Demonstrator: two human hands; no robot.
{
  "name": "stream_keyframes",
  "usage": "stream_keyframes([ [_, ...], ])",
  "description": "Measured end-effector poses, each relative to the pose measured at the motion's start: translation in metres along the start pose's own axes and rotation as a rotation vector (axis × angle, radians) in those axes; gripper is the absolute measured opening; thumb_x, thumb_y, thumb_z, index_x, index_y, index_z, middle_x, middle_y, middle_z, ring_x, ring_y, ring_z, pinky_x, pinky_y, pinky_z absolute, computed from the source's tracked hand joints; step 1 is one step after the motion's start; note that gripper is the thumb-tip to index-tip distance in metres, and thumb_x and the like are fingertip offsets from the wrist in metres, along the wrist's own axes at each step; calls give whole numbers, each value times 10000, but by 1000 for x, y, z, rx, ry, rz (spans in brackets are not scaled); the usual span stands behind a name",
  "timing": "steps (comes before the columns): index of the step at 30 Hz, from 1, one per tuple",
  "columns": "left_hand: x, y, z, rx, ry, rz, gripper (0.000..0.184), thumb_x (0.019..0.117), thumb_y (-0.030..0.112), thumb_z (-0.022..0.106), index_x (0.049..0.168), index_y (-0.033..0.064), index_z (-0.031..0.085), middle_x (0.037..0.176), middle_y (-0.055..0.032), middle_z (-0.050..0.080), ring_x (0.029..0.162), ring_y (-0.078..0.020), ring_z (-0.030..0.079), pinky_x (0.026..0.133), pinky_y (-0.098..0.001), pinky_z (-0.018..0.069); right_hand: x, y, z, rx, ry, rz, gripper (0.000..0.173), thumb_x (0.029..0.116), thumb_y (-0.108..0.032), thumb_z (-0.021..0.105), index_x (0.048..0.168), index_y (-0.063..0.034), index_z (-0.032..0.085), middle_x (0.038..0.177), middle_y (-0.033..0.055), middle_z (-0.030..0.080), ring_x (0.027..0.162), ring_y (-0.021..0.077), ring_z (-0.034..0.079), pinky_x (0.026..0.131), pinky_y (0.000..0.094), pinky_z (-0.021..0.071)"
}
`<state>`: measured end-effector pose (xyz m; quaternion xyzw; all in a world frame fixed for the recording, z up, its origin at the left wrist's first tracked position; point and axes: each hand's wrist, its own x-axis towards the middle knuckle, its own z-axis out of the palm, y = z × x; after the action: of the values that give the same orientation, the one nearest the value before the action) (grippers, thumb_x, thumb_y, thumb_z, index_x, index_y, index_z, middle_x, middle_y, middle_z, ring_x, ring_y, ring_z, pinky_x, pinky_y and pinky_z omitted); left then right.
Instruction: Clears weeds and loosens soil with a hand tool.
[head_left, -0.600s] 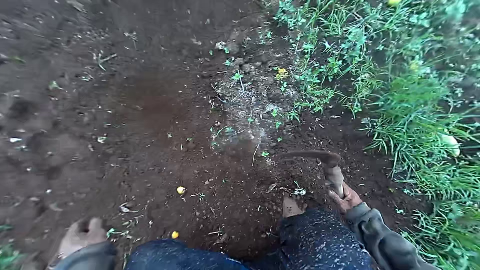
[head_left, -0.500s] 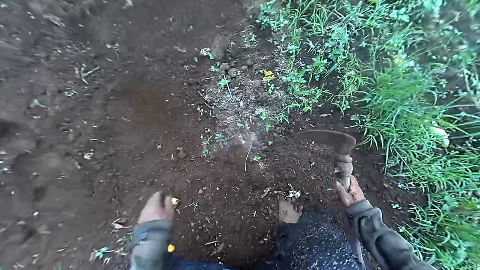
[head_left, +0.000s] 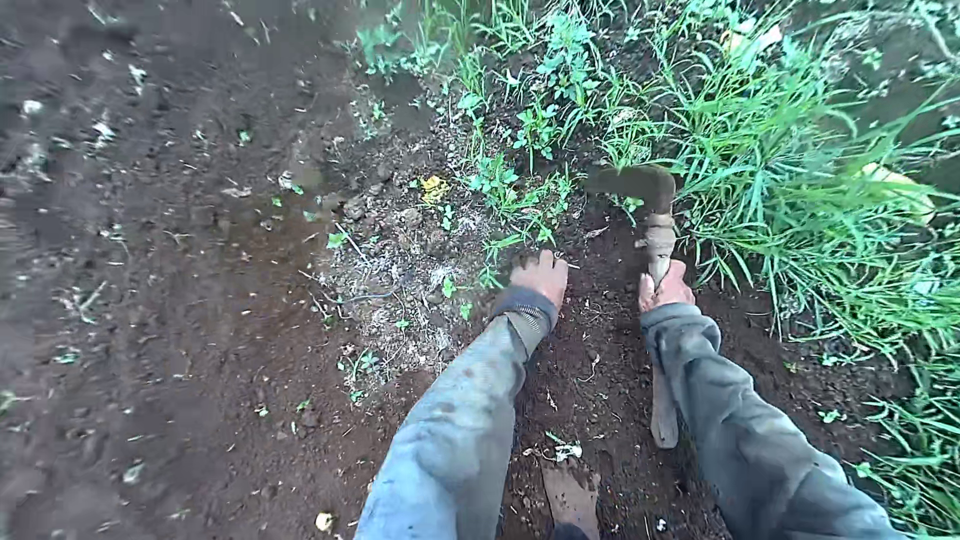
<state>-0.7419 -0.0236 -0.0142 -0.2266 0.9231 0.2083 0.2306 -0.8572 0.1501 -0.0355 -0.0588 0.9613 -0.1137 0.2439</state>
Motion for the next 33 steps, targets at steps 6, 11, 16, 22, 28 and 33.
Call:
stream_keyframes([
  [6, 71, 3, -30, 57, 22, -65, 505, 1031, 244, 608, 1507, 113, 504, 1595, -212, 422, 1336, -474, 543, 1005, -673, 492, 45, -75, 28, 95, -144, 23, 667, 1072, -338, 518, 1604, -66, 222, 1321, 268, 639, 1223, 417, 646, 1019, 570, 516],
  [11, 84, -10, -32, 31, 41, -123, 440, 1064, 288, 536, 1453, 84, 551, 1568, -202, 466, 1357, -446, 540, 1019, -653, 498, -12, -18, 65, 193, -408, 66, 680, 1058, -292, 554, 1586, -15, 226, 1294, 262, 646, 1169, 373, 673, 1019, 524, 525],
  [16, 87, -17, -22, 45, 165, -14, 544, 1039, 384, 586, 1496, 98, 516, 1556, -230, 471, 1419, -453, 470, 1098, -652, 425, -25, 30, 35, 174, -324, 6, 651, 1056, -270, 555, 1559, 28, 268, 1221, 294, 663, 1090, 420, 690, 972, 570, 533],
  [22, 140, 2, -31, 90, 292, -36, 761, 1001, 590, 510, 1659, 326, 235, 1737, -149, 153, 1587, -418, 162, 1203, -705, 212, 44, -63, 22, 202, -182, 18, 677, 1053, -311, 556, 1575, -11, 245, 1295, 310, 632, 1189, 448, 653, 1000, 606, 517],
  [28, 110, -19, 29, 151, 303, -18, 627, 985, 533, 566, 1561, 308, 461, 1703, -169, 262, 1565, -456, 207, 1171, -694, 288, -14, -35, 82, 528, -581, 32, 602, 1066, -231, 539, 1550, -31, 241, 986, 198, 636, 722, 286, 679, 686, 473, 603],
  [33, 62, -23, 36, 230, 43, 160, 404, 978, 162, 675, 1370, 252, 640, 1440, -241, 561, 1321, -498, 524, 1017, -649, 474, -34, 33, 49, 269, -557, -84, 635, 1016, -235, 595, 1525, 12, 307, 1025, 264, 678, 810, 380, 712, 763, 575, 590],
])
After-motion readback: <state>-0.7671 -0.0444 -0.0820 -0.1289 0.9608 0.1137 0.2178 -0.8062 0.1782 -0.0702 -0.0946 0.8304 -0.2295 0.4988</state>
